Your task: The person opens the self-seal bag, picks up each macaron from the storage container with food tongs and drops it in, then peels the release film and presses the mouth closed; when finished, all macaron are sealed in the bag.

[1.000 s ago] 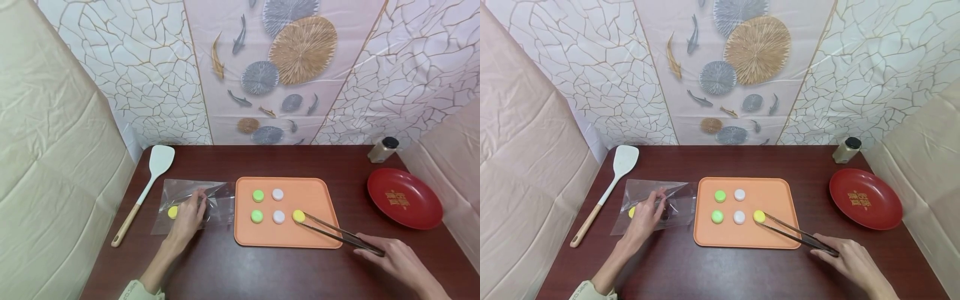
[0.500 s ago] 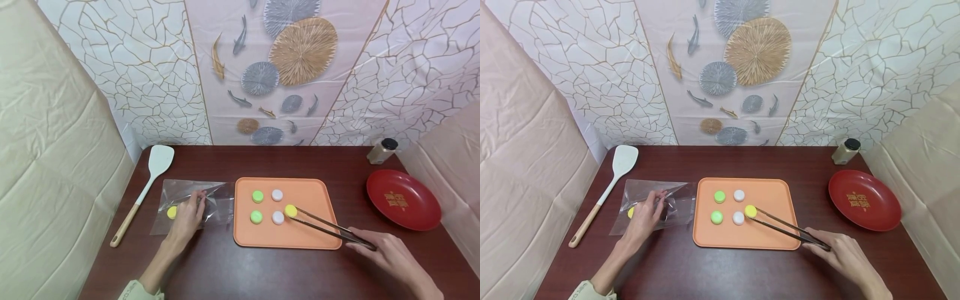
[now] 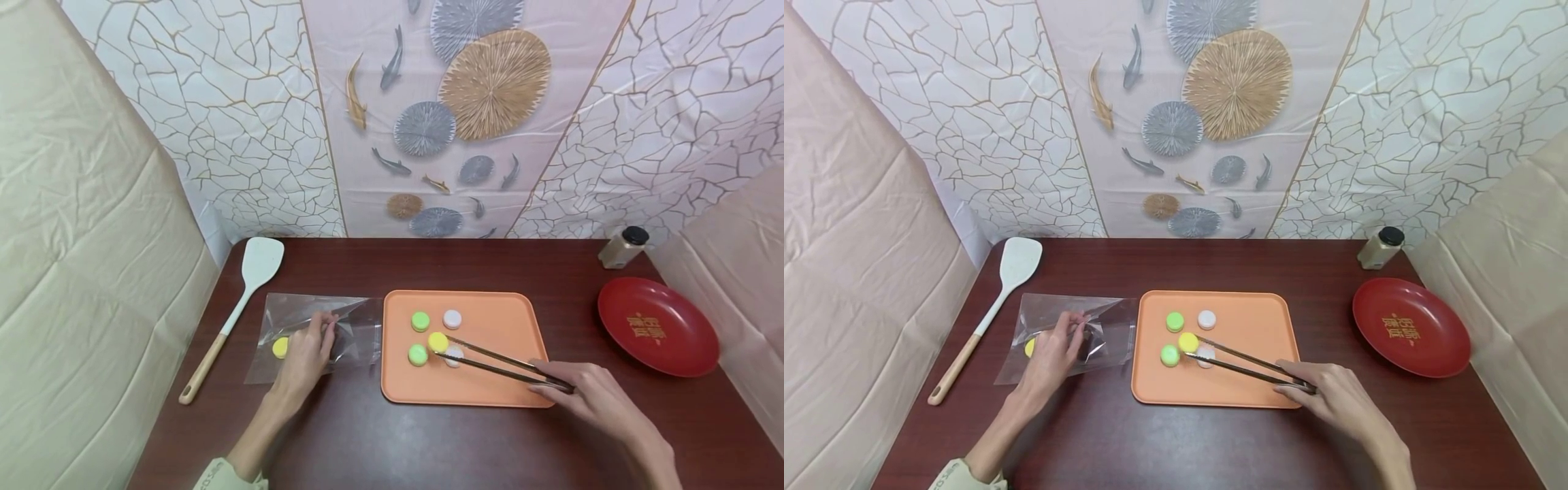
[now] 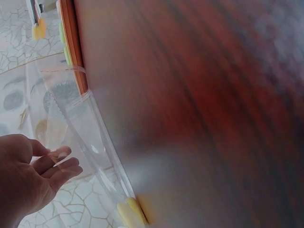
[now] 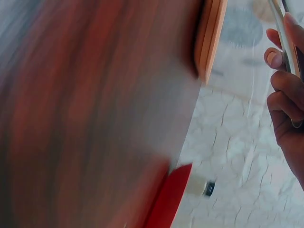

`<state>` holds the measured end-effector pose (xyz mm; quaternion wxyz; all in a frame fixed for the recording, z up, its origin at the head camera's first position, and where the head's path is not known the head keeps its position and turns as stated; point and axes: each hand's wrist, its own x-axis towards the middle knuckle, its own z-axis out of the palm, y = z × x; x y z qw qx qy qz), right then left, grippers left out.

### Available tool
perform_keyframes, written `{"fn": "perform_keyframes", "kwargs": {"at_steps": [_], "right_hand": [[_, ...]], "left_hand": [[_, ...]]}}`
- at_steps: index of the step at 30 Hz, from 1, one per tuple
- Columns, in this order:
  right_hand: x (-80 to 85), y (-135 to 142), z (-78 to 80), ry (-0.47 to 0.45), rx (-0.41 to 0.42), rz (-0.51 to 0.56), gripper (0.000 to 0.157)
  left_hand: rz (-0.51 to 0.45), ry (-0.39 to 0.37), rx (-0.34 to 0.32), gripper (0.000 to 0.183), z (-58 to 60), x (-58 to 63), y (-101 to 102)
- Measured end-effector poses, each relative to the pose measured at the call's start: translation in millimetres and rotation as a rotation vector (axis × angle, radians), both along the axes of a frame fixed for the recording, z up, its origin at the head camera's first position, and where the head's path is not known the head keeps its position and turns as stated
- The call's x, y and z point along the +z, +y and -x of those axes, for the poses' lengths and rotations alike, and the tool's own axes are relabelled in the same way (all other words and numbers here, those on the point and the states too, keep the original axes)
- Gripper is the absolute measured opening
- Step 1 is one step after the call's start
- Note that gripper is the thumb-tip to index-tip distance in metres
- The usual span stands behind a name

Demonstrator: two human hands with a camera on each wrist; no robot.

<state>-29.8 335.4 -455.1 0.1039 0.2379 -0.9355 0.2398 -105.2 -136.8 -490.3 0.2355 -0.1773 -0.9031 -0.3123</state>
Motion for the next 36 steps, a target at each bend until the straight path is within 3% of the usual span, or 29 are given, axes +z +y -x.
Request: {"fn": "perform_keyframes", "kwargs": {"at_steps": [8, 17, 25, 31, 36], "right_hand": [[4.2, -44.5, 21.3, -0.025, 0.107, -0.005, 0.036], [1.8, -97.8, 37.8, -0.036, 0.117, 0.004, 0.027], [-1.9, -138.0, 51.7, 0.02, 0.135, -0.071, 0.023], [-3.6, -169.5, 65.3, 0.011, 0.14, -0.128, 0.027], [-6.3, -187.7, 74.3, 0.044, 0.16, -0.151, 0.02]], "left_hand": [[-0.013, 0.013, -0.012, 0.015, 0.2, -0.9, -0.9], [-0.035, 0.025, -0.016, 0.014, 0.7, -1.1, -2.1], [-0.047, -0.015, -0.019, 0.014, 0.8, 2.7, -1.7], [-0.054, 0.005, -0.018, 0.013, 0.9, 2.1, -2.5], [-0.052, -0.003, -0.009, 0.012, -1.1, 1.0, -3.2]]}}
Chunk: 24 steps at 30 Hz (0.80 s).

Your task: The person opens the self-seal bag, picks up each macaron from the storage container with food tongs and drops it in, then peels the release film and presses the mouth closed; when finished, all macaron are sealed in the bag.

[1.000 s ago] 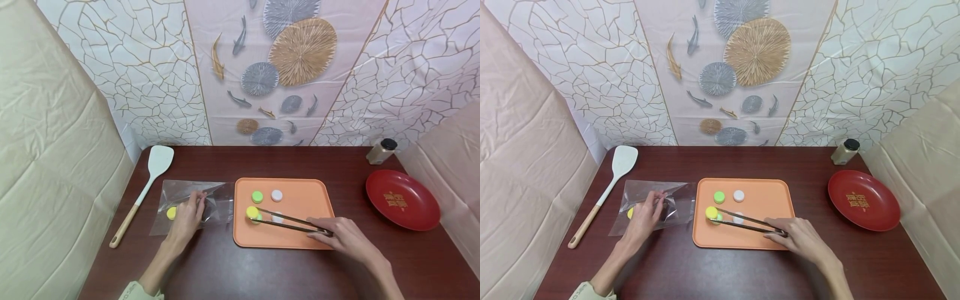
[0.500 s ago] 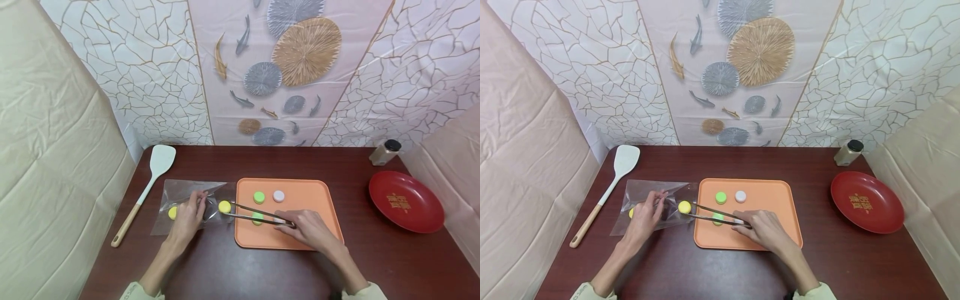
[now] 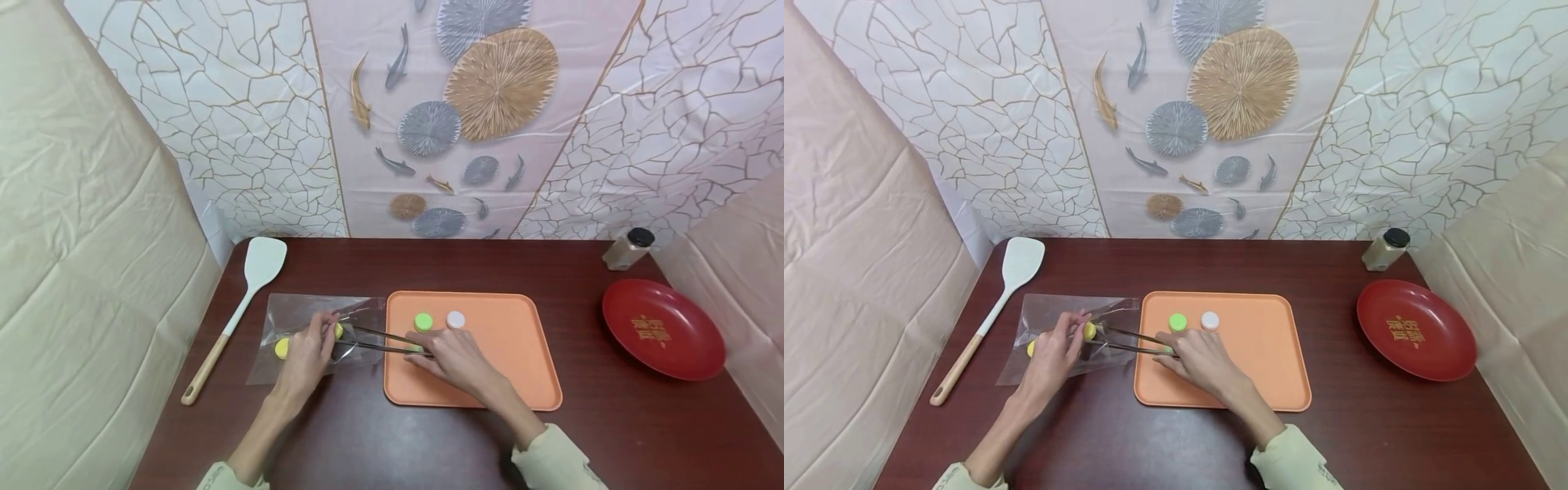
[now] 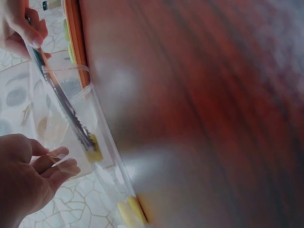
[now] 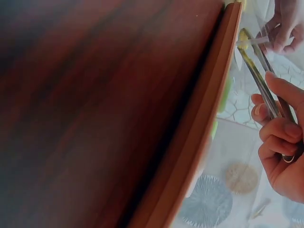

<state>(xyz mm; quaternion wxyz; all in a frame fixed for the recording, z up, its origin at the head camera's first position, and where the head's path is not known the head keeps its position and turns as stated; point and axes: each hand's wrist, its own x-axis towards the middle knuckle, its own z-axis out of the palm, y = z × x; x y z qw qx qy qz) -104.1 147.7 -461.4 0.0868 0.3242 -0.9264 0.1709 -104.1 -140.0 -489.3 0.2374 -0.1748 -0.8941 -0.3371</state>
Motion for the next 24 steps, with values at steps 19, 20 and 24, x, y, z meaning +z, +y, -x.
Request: {"fn": "perform_keyframes", "kwargs": {"at_steps": [19, 20, 24], "right_hand": [[-5.2, -47.4, 19.9, 0.021, -0.003, 0.014, 0.026], [-5.8, -49.4, 20.3, 0.026, -0.007, 0.015, 0.027], [-7.1, -57.8, 22.7, 0.027, -0.016, 0.024, 0.034]], "left_hand": [[0.041, -0.048, 0.022, 0.012, 1.2, 2.5, 1.3], [0.046, -0.051, 0.022, 0.012, 1.1, 3.0, 1.3], [0.067, -0.032, 0.02, 0.014, 1.3, 3.6, 0.5]]}}
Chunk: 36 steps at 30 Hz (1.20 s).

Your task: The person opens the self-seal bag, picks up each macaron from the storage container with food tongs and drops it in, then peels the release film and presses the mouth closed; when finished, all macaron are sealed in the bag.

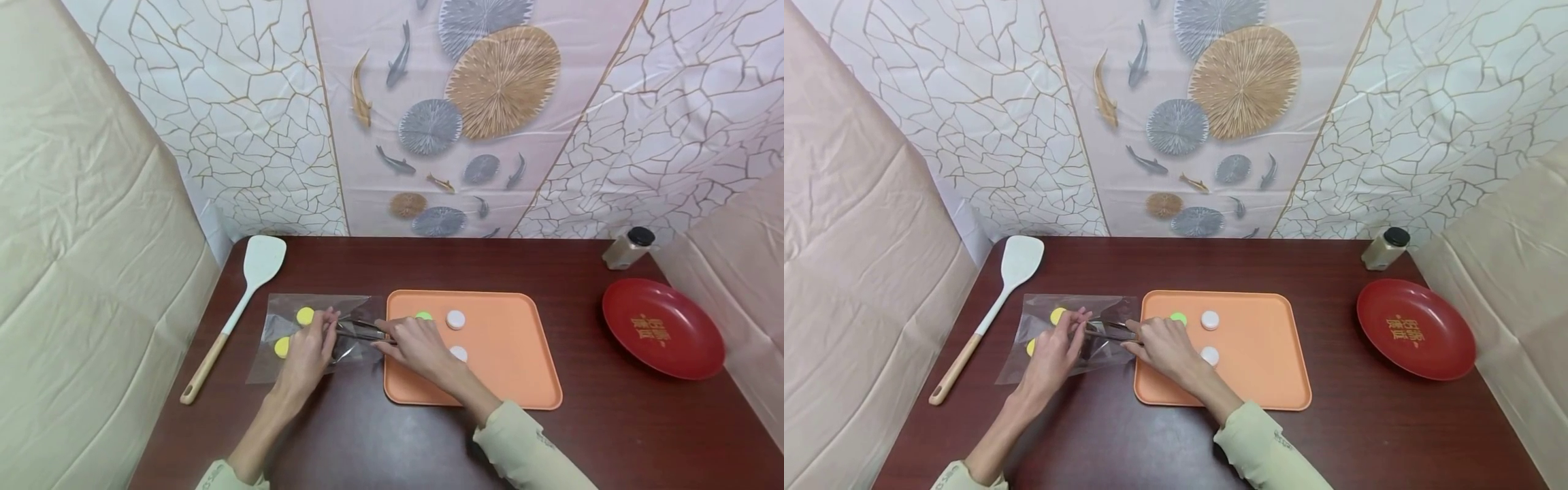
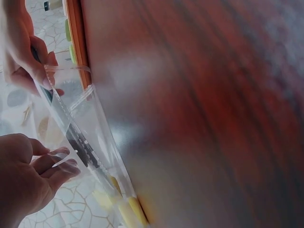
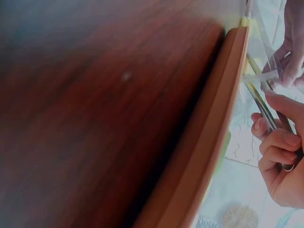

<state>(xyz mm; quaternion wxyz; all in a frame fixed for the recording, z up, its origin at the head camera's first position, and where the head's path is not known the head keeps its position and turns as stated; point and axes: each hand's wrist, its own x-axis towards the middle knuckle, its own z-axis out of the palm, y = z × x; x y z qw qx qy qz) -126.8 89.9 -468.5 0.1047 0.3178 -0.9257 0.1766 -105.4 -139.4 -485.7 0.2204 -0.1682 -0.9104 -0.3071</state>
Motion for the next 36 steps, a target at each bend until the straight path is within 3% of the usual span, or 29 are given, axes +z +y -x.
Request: {"fn": "perform_keyframes", "kwargs": {"at_steps": [11, 21, 27, 32, 36], "right_hand": [[-1.4, -22.6, 5.3, -0.037, -0.009, -0.033, 0.029], [-4.6, -24.2, 8.7, -0.098, -0.032, 0.0, 0.035], [6.8, 0.6, -0.7, -0.148, -0.055, 0.047, 0.033], [16.3, 34.2, -19.4, -0.203, -0.105, 0.076, 0.02], [22.9, 68.7, -37.2, -0.264, -0.168, 0.084, 0.019]], "left_hand": [[-0.004, 0.05, -0.021, 0.012, 2.3, 0.7, -1.4], [-0.001, -0.015, -0.017, 0.014, 2.7, 1.4, 1.7], [-0.011, 0.015, 0.001, 0.012, 4.3, 1.3, 0.6], [-0.017, 0.03, 0.003, 0.013, 4.4, 0.5, -2.6], [-0.014, 0.005, 0.003, 0.013, 4.6, 3.1, -2.5]]}}
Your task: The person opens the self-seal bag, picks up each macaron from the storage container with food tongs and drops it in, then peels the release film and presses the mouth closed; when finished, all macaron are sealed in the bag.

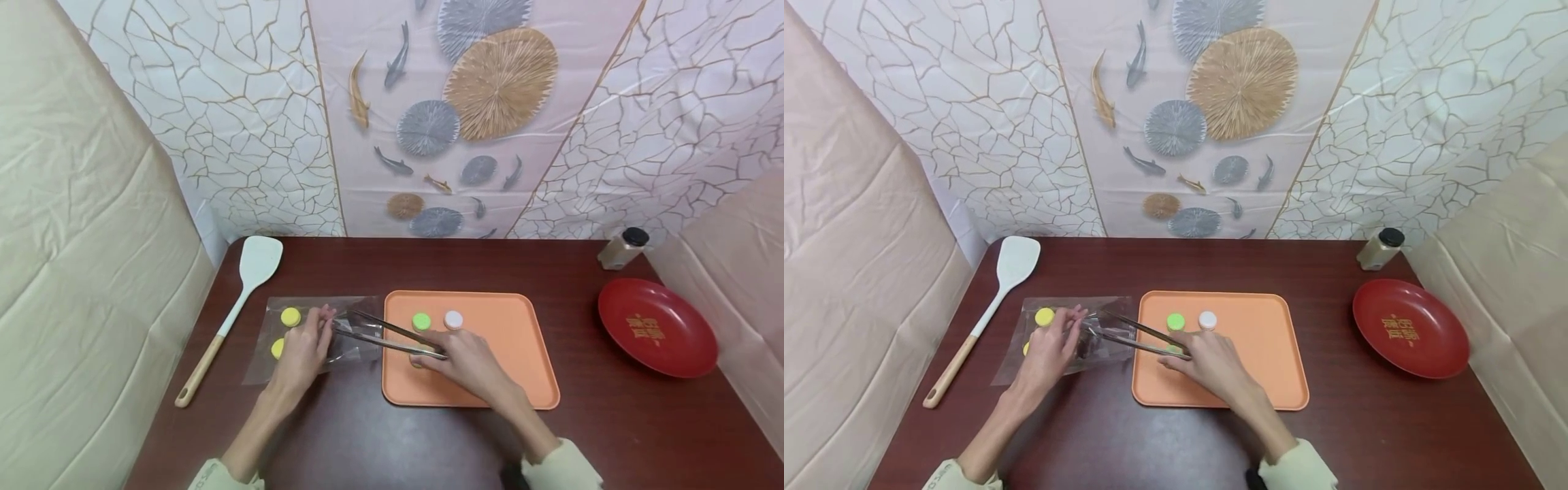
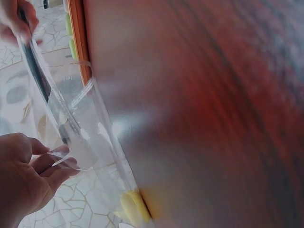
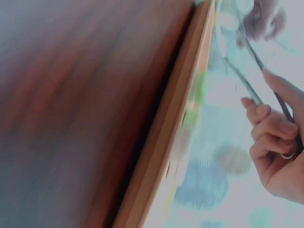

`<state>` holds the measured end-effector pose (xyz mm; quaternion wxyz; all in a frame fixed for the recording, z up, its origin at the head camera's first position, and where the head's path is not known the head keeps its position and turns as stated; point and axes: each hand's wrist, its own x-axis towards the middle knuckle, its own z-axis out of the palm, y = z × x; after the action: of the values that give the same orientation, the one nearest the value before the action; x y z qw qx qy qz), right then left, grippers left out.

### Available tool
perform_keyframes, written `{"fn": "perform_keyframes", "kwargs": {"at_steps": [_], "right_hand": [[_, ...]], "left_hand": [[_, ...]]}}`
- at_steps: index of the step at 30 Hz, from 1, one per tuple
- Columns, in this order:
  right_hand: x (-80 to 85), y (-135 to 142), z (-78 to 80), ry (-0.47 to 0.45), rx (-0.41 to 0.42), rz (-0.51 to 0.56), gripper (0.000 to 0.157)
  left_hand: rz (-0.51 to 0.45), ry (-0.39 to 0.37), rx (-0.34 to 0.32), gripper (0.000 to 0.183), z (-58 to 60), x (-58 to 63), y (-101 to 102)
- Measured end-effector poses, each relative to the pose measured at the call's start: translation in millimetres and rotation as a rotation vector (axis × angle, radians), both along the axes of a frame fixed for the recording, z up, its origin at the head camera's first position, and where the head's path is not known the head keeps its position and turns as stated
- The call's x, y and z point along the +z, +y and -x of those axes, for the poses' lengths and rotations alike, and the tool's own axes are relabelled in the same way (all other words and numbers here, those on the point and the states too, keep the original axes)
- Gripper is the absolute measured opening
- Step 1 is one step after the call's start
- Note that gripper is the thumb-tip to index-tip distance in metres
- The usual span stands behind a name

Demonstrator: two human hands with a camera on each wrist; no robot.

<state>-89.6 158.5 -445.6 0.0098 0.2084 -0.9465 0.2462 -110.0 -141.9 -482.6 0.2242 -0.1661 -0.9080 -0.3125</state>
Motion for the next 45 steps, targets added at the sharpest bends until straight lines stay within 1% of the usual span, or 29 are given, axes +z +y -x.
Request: {"fn": "perform_keyframes", "kwargs": {"at_steps": [3, 5, 7, 10, 13, 17, 19, 23, 29, 34, 38, 43, 45], "right_hand": [[2.0, 28.9, -12.8, 0.01, -0.043, 0.008, 0.019], [2.3, 49.6, -21.6, 0.043, -0.076, 0.01, 0.019], [3.5, 70.8, -31.0, 0.075, -0.111, -0.004, 0.023], [4.5, 102.5, -43.5, 0.107, -0.119, -0.007, 0.027], [3.0, 129.1, -54.3, 0.098, -0.113, 0.0, 0.034], [-2.0, 152.7, -64.3, 0.065, -0.143, 0.005, 0.038], [-3.4, 161.0, -67.6, 0.052, -0.168, -0.004, 0.037], [-2.9, 173.7, -72.3, -0.022, -0.215, -0.023, 0.038], [-3.4, 185.6, -74.4, -0.106, -0.261, -0.064, 0.042], [-6.5, 188.5, -71.3, -0.138, -0.258, -0.067, 0.04], [-9.6, 189.6, -67.3, -0.146, -0.245, -0.067, 0.039], [-13.6, 192.0, -64.4, -0.17, -0.252, -0.081, 0.044], [-15.9, 192.6, -64.4, -0.163, -0.247, -0.075, 0.044]], "left_hand": [[-0.012, -0.019, -0.008, 0.013, 0.1, 0.8, 0.8], [-0.017, -0.018, -0.014, 0.012, -0.1, -0.4, 1.5], [-0.022, -0.02, -0.019, 0.012, -0.5, -2.3, 2.2], [-0.024, -0.028, -0.026, 0.012, -1.4, -3.5, 3.5], [-0.018, -0.04, -0.026, 0.013, -3.0, -3.8, 2.8], [-0.005, -0.046, -0.018, 0.015, -5.5, -4.3, -0.1], [-0.008, -0.049, -0.018, 0.016, -6.3, -5.0, -1.1], [-0.018, -0.048, -0.022, 0.015, -6.4, -5.1, -1.0], [-0.008, -0.038, -0.013, 0.014, -4.1, -5.0, -1.0], [-0.005, -0.035, -0.014, 0.013, -2.5, -3.5, -1.6], [0.0, -0.028, -0.009, 0.014, -1.7, -2.9, -2.0], [0.01, -0.041, -0.002, 0.014, -1.4, -2.8, -1.9], [0.013, -0.042, 0.002, 0.015, -1.2, -2.6, -1.8]]}}
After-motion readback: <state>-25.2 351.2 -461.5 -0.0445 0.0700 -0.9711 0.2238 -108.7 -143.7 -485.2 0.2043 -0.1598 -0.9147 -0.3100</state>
